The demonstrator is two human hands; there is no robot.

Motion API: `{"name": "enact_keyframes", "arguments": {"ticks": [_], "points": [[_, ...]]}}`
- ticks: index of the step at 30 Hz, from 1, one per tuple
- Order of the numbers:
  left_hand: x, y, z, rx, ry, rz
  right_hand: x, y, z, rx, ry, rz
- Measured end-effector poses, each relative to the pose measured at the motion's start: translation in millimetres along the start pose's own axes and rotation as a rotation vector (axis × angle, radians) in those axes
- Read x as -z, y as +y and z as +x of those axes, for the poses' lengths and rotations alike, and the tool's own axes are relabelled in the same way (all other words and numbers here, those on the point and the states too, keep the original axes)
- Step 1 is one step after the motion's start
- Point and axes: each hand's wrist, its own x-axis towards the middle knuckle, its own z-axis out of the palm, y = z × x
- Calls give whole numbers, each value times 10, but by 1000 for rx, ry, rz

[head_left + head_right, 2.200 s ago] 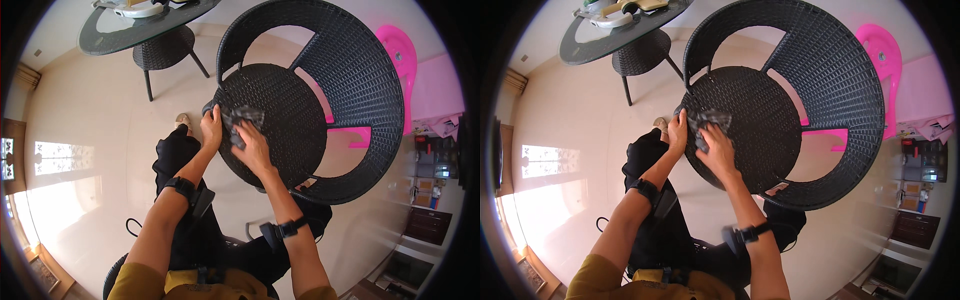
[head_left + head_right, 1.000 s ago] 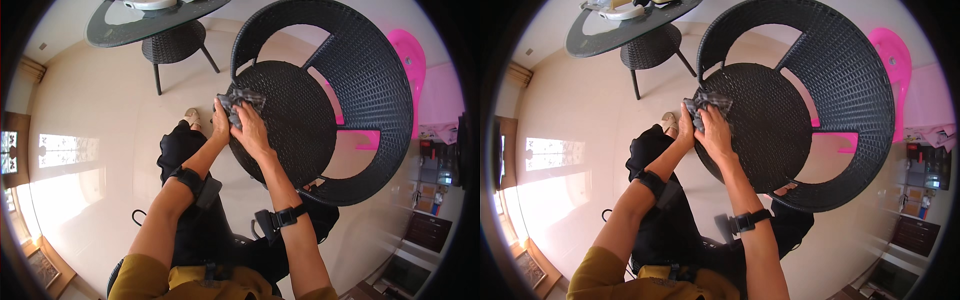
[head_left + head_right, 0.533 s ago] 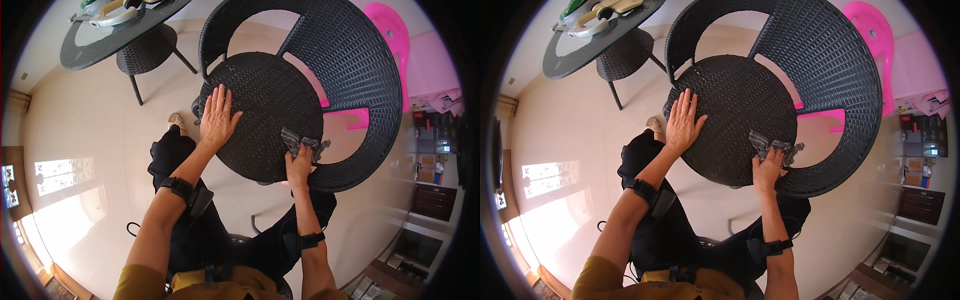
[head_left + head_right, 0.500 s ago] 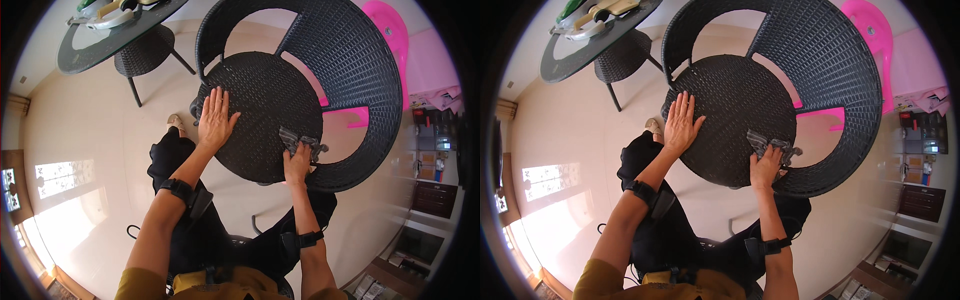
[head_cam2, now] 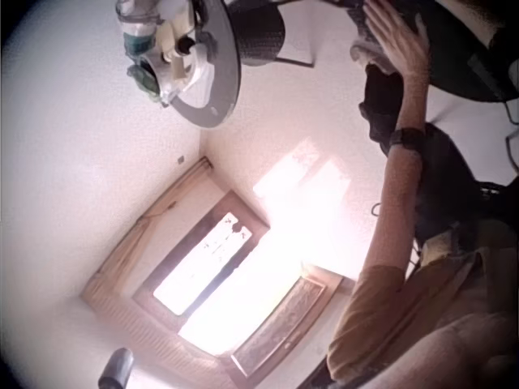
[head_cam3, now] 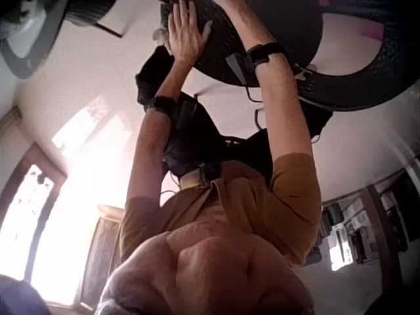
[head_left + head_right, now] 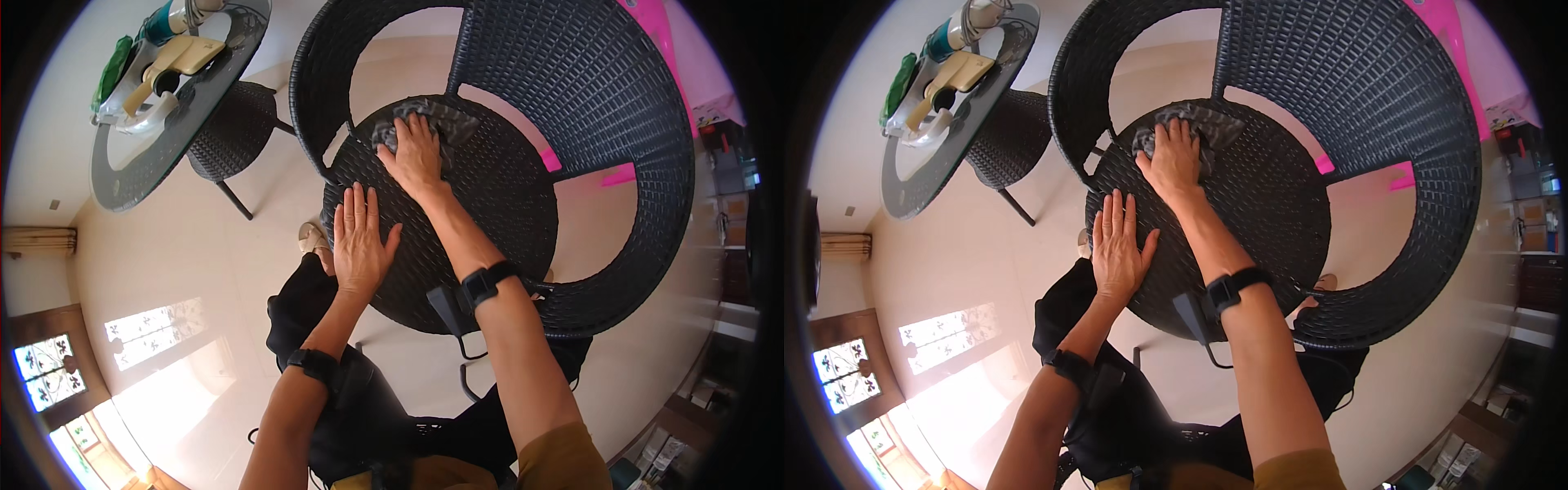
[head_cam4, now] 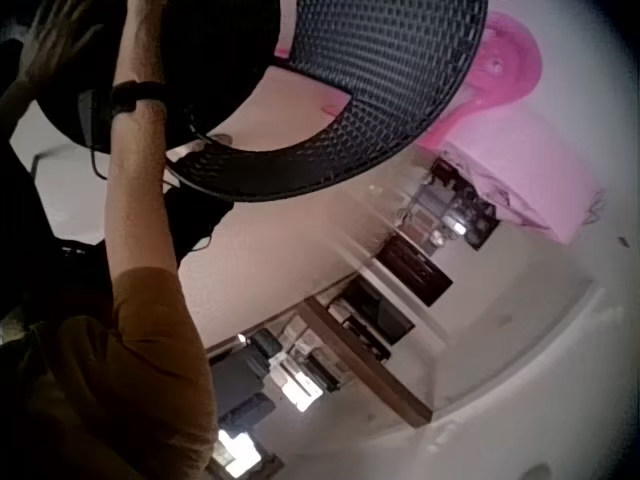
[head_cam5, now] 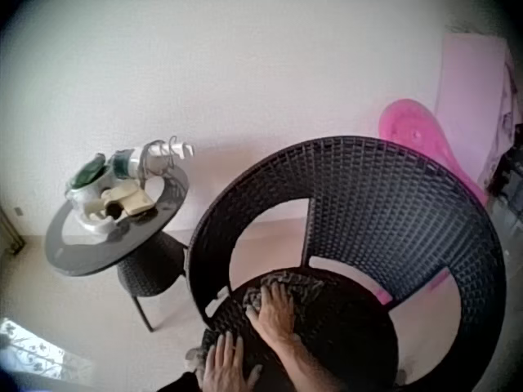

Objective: Wiping a wicker chair with a cloth.

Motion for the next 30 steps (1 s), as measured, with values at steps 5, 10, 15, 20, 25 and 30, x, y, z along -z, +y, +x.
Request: {"name": "enact_keyframes", "arguments": {"ticks": [5,10,15,20,25,30], "points": [[27,-11,4,9,6,-18,-2,229,409,122,-87,178],[39,-25,-10,24,-9,-14,254,613,330,-78,-88,88],[28,-98,-40,11,12,10,829,1286,-348,-262,66,-43],[-29,-51,1,-28,10,18,1157,1530,-1151,-188,281,-199],[-132,-44,-4,-37,74,25,1209,997,-1711,-224,202,-174],[-104,-136,-34,-23,84,60,1099,139,-2348,-150,19,-49]]}}
